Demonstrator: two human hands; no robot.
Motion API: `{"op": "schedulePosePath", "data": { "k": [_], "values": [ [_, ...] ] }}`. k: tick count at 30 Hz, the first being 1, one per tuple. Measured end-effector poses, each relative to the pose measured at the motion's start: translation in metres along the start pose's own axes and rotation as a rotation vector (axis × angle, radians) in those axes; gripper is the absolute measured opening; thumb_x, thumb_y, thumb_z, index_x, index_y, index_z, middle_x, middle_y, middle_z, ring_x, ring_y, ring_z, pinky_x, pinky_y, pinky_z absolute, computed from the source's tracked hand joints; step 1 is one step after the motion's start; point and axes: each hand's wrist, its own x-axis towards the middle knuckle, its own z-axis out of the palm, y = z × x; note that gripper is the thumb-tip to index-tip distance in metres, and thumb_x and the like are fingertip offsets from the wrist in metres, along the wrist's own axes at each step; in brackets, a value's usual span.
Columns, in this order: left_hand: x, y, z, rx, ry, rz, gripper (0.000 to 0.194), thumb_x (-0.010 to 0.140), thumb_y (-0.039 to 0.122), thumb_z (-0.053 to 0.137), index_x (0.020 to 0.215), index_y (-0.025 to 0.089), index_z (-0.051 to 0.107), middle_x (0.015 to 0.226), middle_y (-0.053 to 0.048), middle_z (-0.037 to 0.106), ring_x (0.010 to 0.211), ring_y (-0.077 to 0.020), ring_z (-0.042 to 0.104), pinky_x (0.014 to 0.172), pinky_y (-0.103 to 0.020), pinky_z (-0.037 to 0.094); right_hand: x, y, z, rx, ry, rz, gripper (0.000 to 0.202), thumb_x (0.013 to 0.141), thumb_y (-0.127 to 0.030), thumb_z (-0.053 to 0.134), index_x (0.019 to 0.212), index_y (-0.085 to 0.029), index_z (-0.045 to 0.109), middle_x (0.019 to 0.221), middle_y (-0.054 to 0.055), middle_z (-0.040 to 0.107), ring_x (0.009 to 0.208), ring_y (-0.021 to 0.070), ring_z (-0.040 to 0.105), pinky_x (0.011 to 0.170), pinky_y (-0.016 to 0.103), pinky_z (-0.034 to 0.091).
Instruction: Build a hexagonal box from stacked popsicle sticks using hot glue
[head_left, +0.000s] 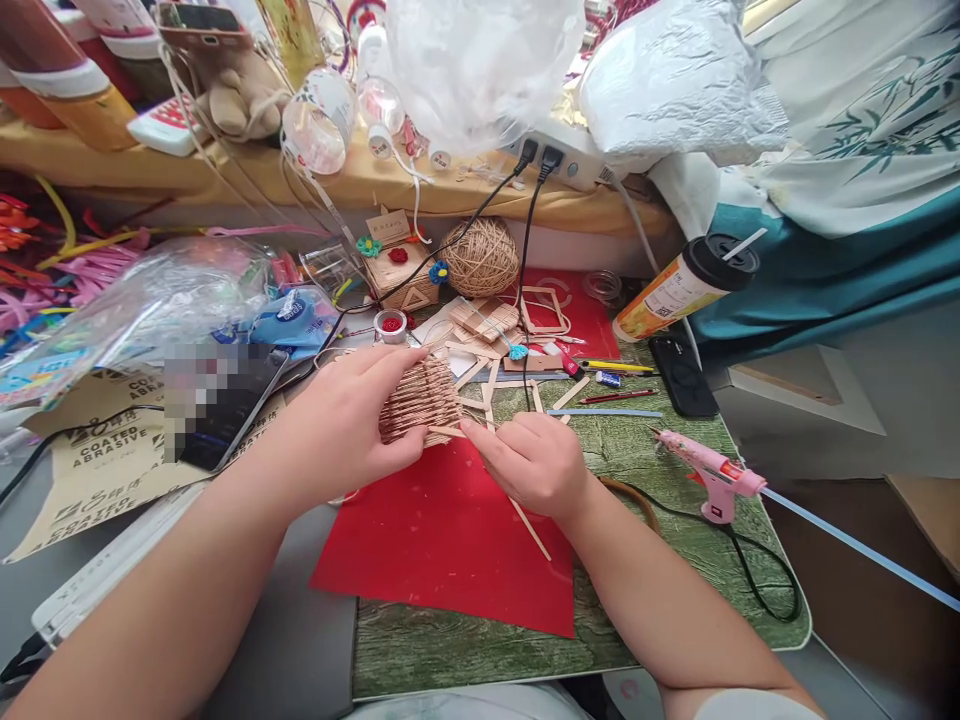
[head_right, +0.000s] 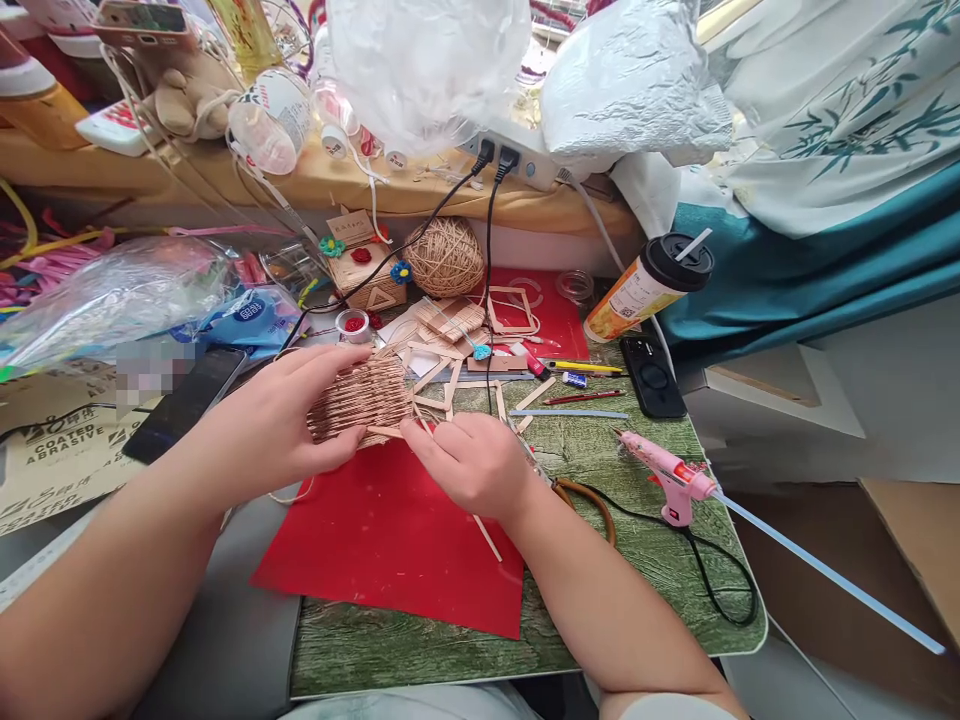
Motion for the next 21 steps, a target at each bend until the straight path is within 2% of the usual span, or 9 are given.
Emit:
{"op": "schedulePosePath", "data": {
  "k": [6,10,21],
  "values": [
    [0.0002,-0.0016,-0.0004,-0.026,-0.002,-0.029,0.074,0.089,0.046,0.065,0.157,0.023,0.048,0.158,-0.011,0.057,0.147,-0.0340,0.054,0.126,-0.051,0.043,-0.0039,-0.0024,0.0043,0.009,-0.012,0.003,0.049,0.100,-0.013,0.065,0.149,-0.012,0.057,0.068,-0.001,0.059,0.067,0.0183,0.052,0.063,0.037,0.038],
    [0.0005,-0.0018,-0.0002,-0.020,0.000,-0.024,0.073,0.089,0.046,0.065,0.156,0.021,0.048,0.158,-0.011,0.057,0.147,-0.0341,0.054,0.125,-0.051,0.044,-0.0034,-0.0038,0.0055,0.015,0.025,-0.010,0.047,0.100,-0.011,0.065,0.146,-0.008,0.059,0.066,-0.001,0.057,0.066,0.0183,0.050,0.062,0.037,0.037],
    [-0.0003,0.0009,0.0009,-0.013,0.000,-0.027,0.072,0.089,0.043,0.066,0.156,0.022,0.048,0.157,-0.011,0.059,0.145,-0.0342,0.056,0.124,-0.052,0.045,-0.0052,-0.0021,0.0057,0.039,0.032,0.009,0.056,0.100,-0.010,0.062,0.155,-0.009,0.051,0.067,-0.002,0.060,0.065,0.0180,0.051,0.062,0.035,0.038]
  ]
}}
